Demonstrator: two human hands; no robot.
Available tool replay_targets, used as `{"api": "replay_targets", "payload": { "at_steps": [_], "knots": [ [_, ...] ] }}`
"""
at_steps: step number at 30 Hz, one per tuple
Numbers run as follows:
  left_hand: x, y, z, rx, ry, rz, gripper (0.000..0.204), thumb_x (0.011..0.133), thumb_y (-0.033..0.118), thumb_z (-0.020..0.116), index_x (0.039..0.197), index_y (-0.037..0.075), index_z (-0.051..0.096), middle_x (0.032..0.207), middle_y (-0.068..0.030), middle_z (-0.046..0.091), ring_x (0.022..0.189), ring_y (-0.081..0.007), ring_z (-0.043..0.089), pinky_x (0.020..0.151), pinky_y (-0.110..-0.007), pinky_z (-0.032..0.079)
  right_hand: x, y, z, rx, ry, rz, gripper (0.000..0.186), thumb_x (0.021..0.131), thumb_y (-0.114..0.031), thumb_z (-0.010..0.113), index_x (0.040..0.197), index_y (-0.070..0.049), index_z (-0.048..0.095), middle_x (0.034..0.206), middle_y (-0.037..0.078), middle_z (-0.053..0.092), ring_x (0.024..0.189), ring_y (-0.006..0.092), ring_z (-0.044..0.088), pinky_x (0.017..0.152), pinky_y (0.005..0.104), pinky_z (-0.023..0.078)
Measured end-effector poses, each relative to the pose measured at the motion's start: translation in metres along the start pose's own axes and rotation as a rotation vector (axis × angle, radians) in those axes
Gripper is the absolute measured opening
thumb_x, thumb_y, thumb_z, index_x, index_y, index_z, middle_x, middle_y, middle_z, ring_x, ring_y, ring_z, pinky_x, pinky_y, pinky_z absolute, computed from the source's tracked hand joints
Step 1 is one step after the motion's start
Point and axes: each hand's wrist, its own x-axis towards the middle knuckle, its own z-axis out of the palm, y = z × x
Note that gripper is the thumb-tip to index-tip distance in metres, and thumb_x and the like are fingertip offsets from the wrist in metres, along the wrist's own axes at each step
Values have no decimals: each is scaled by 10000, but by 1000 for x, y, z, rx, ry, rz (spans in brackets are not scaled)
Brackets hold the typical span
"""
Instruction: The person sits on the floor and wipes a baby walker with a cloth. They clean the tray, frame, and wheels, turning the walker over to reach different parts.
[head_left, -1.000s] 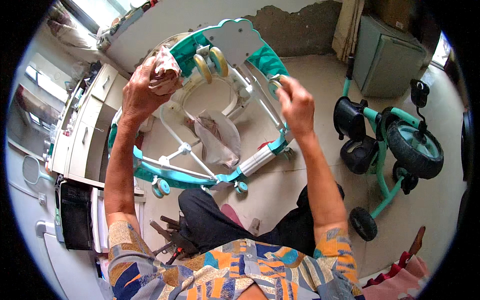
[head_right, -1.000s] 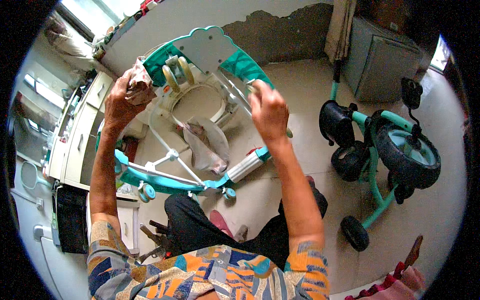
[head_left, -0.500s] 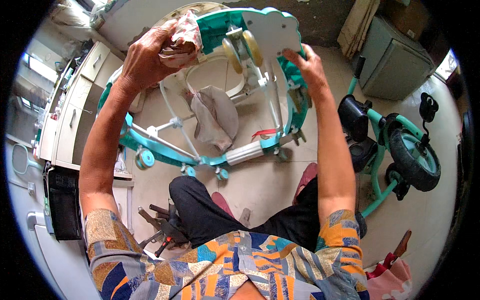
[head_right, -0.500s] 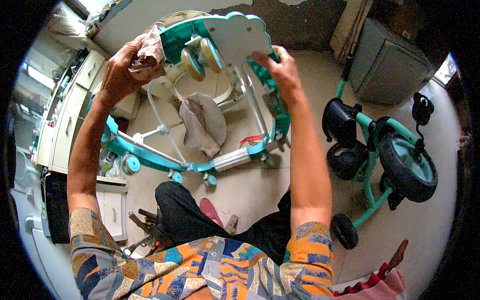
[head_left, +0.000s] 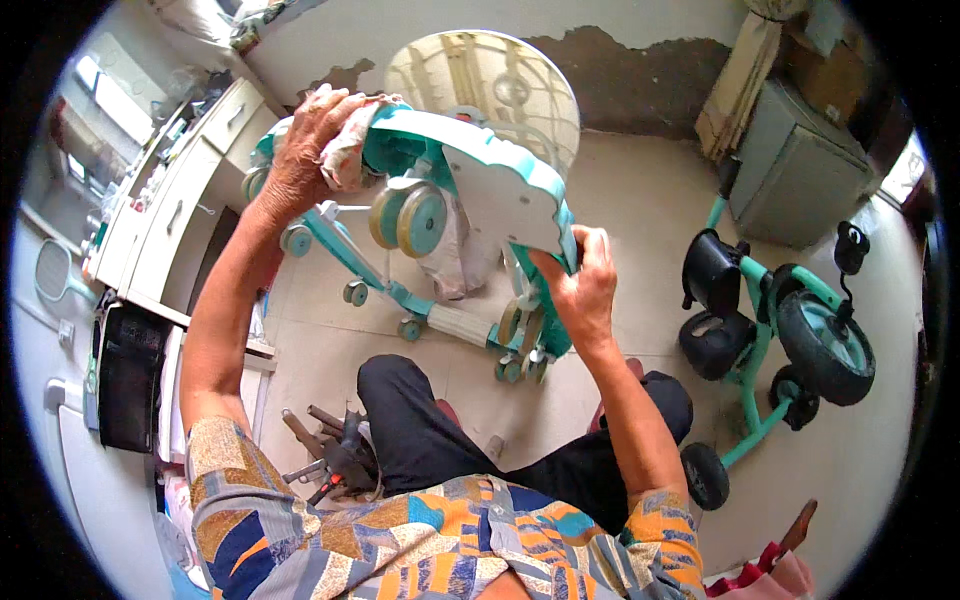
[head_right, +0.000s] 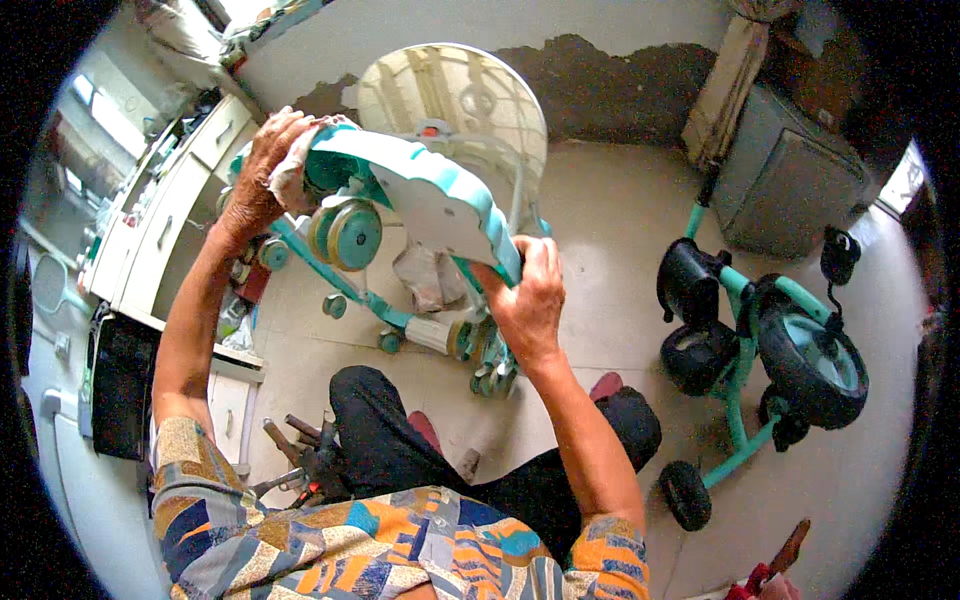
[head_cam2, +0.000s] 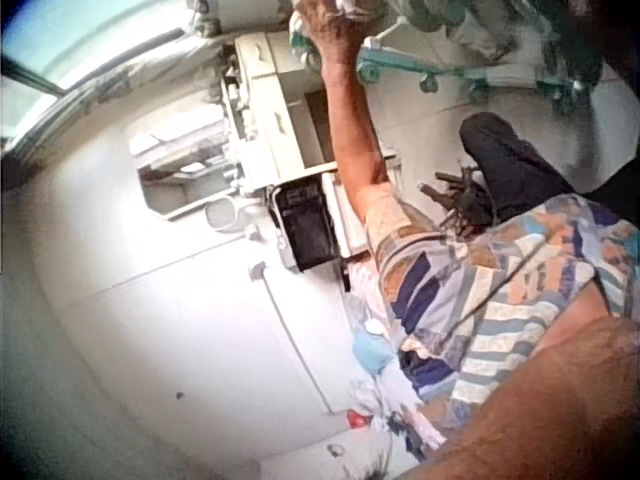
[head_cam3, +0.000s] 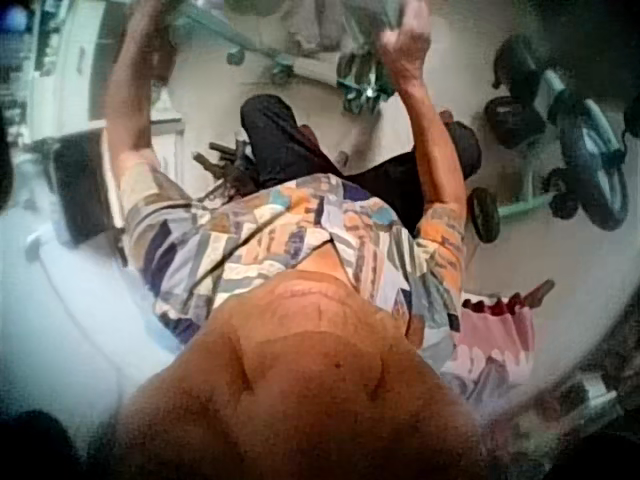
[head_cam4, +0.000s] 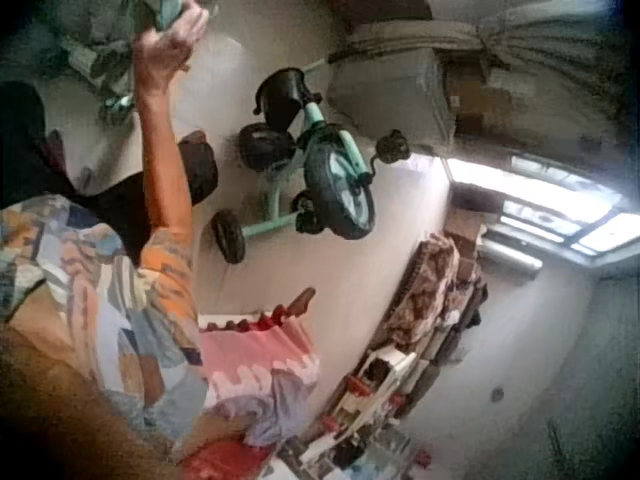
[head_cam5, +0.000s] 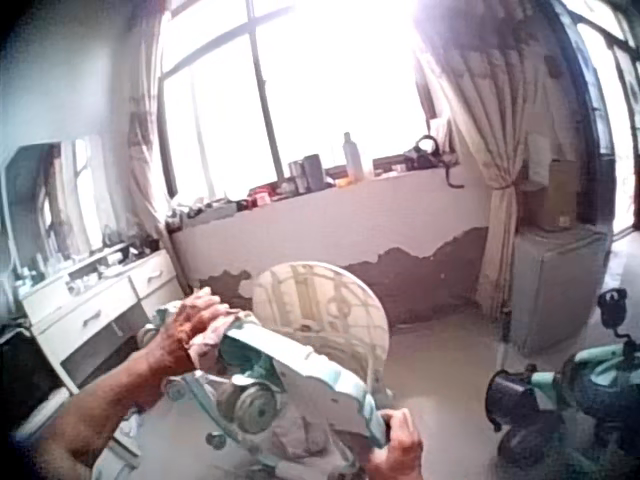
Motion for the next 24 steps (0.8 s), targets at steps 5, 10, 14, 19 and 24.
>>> {"api": "replay_targets", "payload": {
  "at_steps": [5,10,14,19,24],
  "knots": [
    [-1,18,-42,-932,-111,-390,589,846,262,668,1363,69,463,1300,-134,535,1258,-277,464,1099,-407,316,-25,23,7,-11,52,-18,309,789,-256,719,896,-31,536,844,134,507,822,344,521,711,440,423],
    [22,72,-43,-681,-56,-533,460,860,245,633,1272,71,524,1162,-154,587,1115,-251,551,955,-389,462,-24,16,10,-157,74,-157,347,816,-304,691,915,-14,528,874,170,501,838,372,516,759,454,424],
    [57,126,-37,-206,24,2,372,835,246,628,1192,144,607,1223,-141,582,1150,-318,535,1040,-440,351,-19,8,1,-140,34,-145,344,787,-252,708,939,-5,524,885,181,508,856,380,519,775,464,431],
    [69,198,-23,25,-13,34,365,813,294,668,1154,174,626,1205,-89,587,1187,-304,511,1048,-483,341,-16,8,-4,-126,-37,-81,339,780,-246,714,936,-10,527,905,179,527,874,384,529,773,471,434],
    [80,241,-7,13,165,203,400,738,54,570,1130,33,650,943,-114,630,1047,-277,585,1163,-597,59,-13,18,-3,-139,-67,-82,444,785,-213,702,1149,-5,558,991,175,588,923,383,578,806,441,476]
  ]
}}
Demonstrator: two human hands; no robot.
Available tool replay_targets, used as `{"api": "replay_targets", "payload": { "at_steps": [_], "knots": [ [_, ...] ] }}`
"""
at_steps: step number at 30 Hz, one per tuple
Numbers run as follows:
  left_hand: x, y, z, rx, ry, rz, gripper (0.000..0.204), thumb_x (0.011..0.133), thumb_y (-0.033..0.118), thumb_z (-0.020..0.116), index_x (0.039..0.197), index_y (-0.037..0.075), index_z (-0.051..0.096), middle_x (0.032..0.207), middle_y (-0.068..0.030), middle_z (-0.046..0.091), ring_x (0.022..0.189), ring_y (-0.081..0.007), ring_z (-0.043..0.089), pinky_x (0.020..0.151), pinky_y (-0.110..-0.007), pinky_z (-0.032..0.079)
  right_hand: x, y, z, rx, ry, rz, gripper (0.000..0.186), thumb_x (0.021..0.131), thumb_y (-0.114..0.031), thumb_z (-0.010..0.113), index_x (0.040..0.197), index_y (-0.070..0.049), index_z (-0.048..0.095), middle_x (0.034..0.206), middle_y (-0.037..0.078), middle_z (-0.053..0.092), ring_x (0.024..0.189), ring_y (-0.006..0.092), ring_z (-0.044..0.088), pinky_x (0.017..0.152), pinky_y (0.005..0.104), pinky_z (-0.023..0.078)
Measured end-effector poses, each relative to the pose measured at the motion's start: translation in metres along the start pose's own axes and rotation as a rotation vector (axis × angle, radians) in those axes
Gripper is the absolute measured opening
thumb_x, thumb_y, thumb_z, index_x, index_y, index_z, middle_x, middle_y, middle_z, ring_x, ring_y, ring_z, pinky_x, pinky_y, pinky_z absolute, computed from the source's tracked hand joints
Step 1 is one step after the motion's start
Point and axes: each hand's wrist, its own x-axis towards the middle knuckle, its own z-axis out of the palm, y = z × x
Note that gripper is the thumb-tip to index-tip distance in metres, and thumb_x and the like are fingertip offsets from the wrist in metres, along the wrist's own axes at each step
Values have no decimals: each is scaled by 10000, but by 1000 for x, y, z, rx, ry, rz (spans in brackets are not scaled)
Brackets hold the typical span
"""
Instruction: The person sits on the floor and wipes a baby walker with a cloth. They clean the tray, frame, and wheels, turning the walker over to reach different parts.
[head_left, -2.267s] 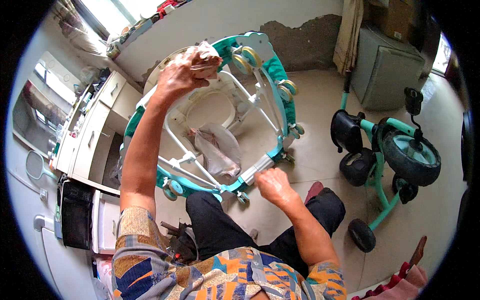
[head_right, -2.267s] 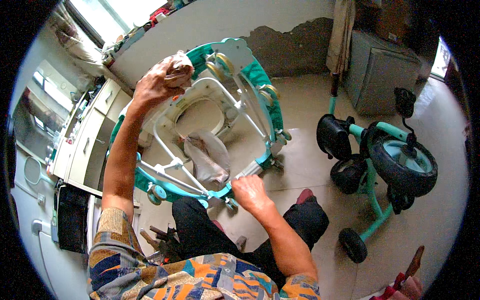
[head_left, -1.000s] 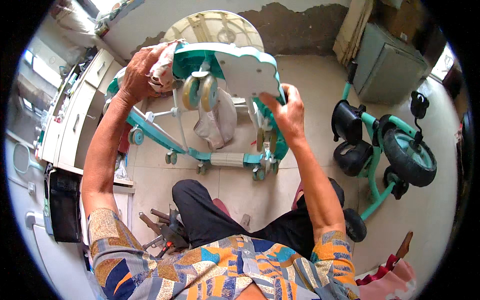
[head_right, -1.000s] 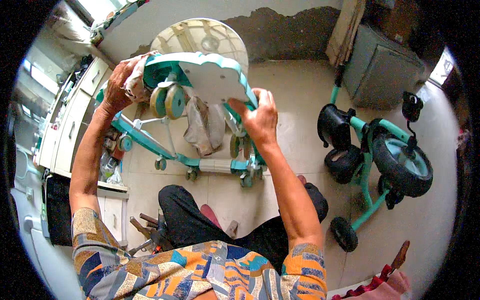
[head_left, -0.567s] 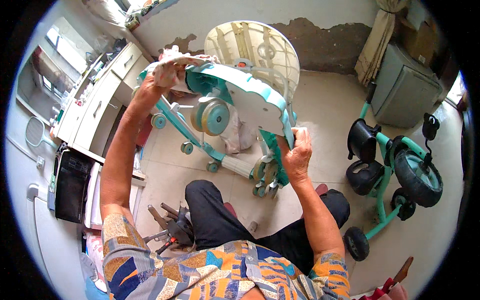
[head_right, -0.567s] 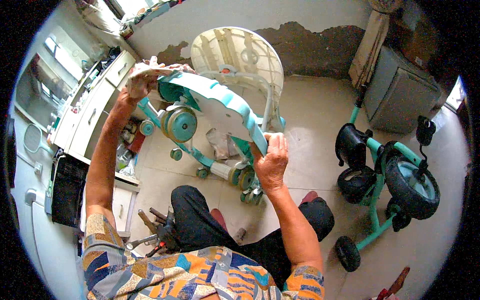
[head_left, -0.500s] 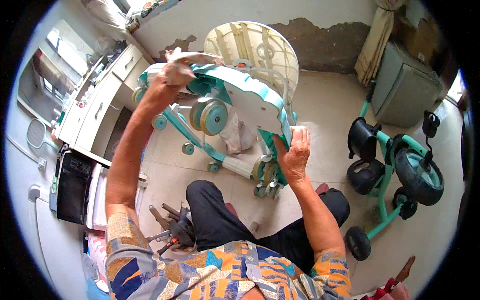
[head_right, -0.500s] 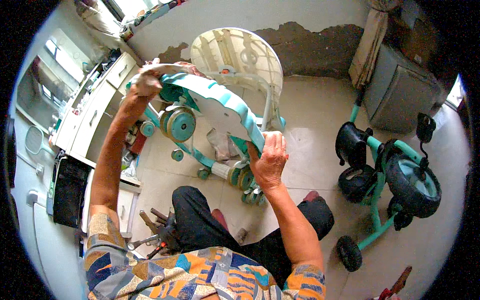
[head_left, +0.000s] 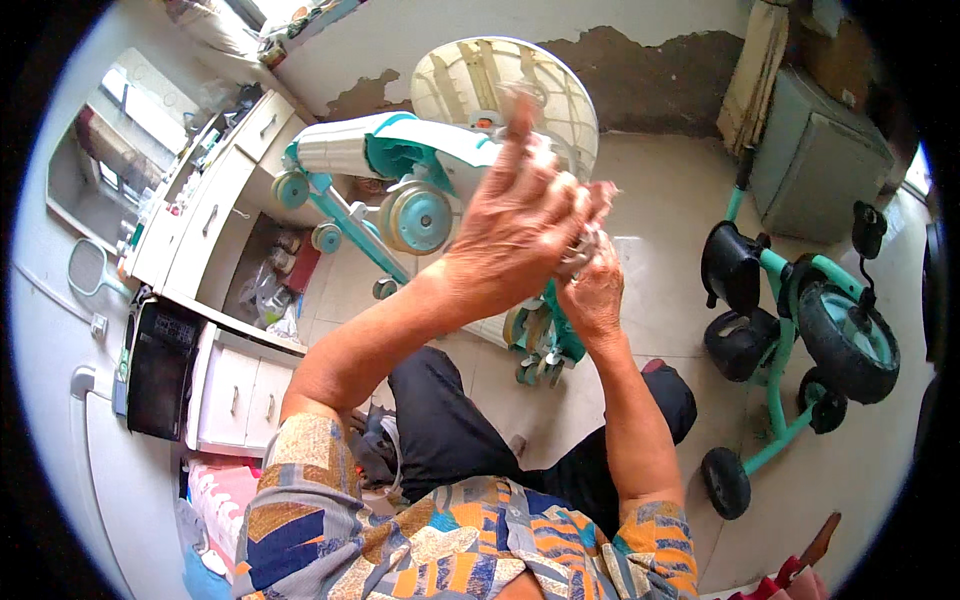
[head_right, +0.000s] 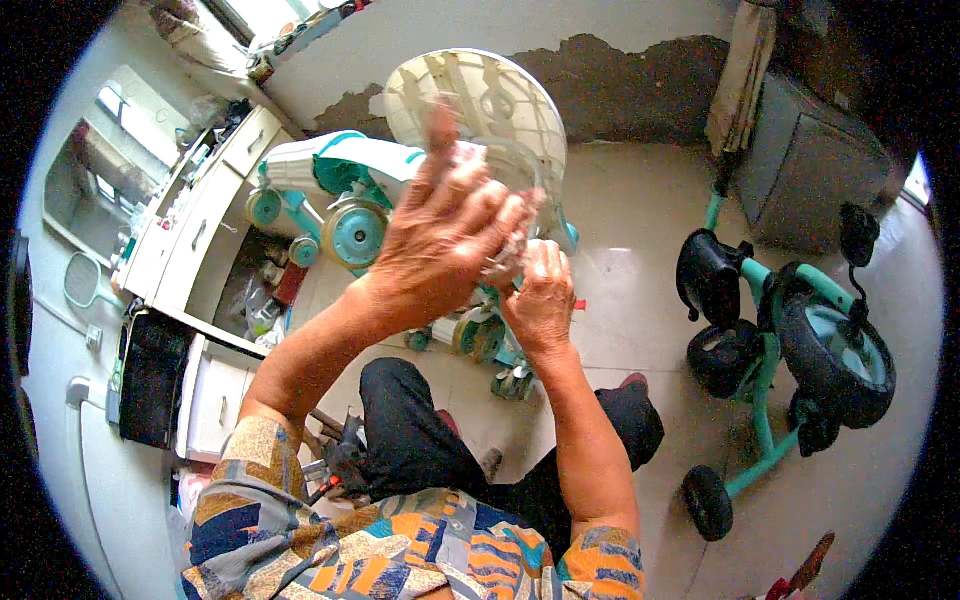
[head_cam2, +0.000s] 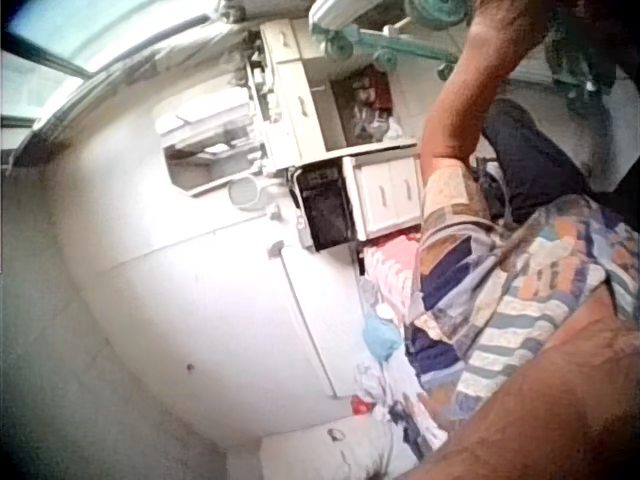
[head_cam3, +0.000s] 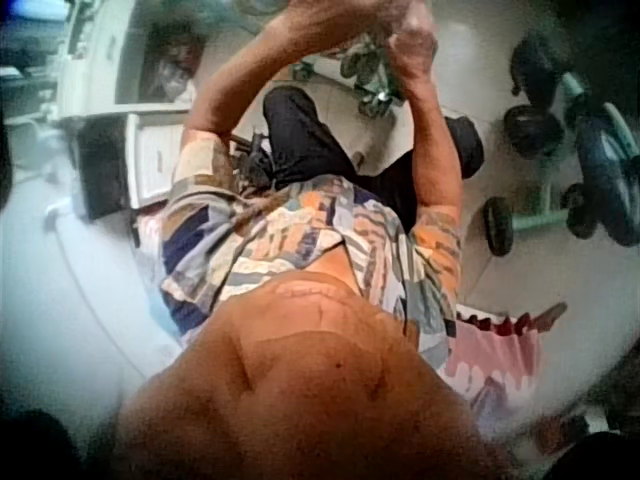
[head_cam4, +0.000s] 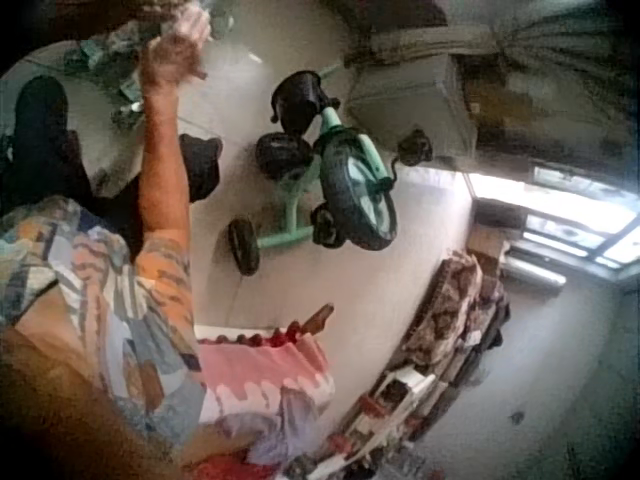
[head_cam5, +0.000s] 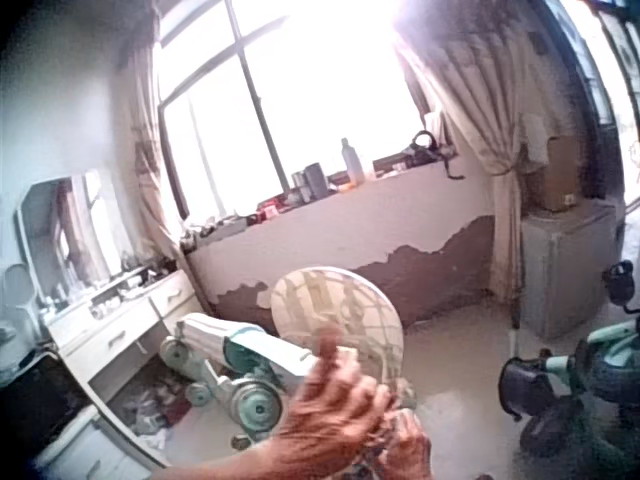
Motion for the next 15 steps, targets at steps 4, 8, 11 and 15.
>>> {"api": "replay_targets", "payload": {
  "at_steps": [4,8,11,15],
  "knots": [
    [1,-2,-2,-147,-120,69,348,775,101,595,1115,37,634,1019,-139,643,1099,-289,582,1109,-505,287,-2,5,3,40,36,-36,413,729,-219,744,1020,9,561,927,173,555,891,376,554,788,457,464],
    [0,-39,-20,-99,-213,13,298,812,149,617,1104,91,633,1233,-148,594,1199,-290,537,1042,-418,396,-2,4,-15,-61,-169,40,387,735,-240,750,1001,-18,577,948,152,575,932,353,559,785,447,473],
    [-7,-73,-46,-300,-301,-181,326,829,121,610,1153,141,636,1264,-133,583,1188,-291,544,1033,-389,407,-8,8,-21,-151,-210,7,360,749,-249,743,978,-25,578,950,146,577,932,351,557,783,452,476],
    [-53,-110,-64,31,27,-202,361,816,45,558,1173,94,592,1217,-146,592,1096,-335,576,955,-419,442,-12,9,-22,-149,-251,6,325,758,-232,733,955,-27,576,966,143,582,933,350,559,779,458,479]
  ]
}}
